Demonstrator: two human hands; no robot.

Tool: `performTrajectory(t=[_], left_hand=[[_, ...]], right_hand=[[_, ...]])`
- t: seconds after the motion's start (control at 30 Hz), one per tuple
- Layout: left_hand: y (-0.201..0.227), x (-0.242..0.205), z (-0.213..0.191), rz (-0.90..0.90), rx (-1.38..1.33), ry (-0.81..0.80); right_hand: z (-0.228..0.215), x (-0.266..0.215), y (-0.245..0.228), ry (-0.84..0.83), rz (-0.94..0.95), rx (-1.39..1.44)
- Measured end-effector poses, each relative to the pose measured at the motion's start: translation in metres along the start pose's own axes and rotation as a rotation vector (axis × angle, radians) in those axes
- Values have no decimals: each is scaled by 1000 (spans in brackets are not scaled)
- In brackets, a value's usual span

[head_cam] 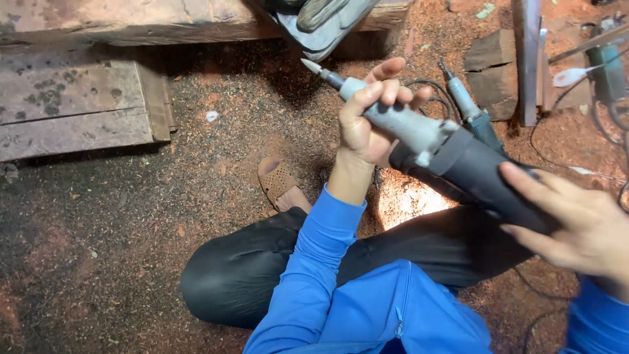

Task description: Refining the surface and details of a large sculpture using a handheld power rotary tool while seated on the floor.

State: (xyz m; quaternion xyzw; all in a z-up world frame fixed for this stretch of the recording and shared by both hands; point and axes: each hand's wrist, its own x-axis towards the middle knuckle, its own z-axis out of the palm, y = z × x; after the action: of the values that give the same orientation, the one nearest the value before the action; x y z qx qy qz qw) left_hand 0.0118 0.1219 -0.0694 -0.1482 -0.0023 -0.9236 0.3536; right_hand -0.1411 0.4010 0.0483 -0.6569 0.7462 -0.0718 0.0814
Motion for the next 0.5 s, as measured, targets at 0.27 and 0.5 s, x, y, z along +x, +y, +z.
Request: performTrajectory(t=[0.27,0.5], left_hand=[[-19,-12,39,5,272,44],[-14,-17,-8,-106,250,12]], right_hand=[[-6,-29,-14,-182,267,308],[104,-22,-58,-315,197,1977]])
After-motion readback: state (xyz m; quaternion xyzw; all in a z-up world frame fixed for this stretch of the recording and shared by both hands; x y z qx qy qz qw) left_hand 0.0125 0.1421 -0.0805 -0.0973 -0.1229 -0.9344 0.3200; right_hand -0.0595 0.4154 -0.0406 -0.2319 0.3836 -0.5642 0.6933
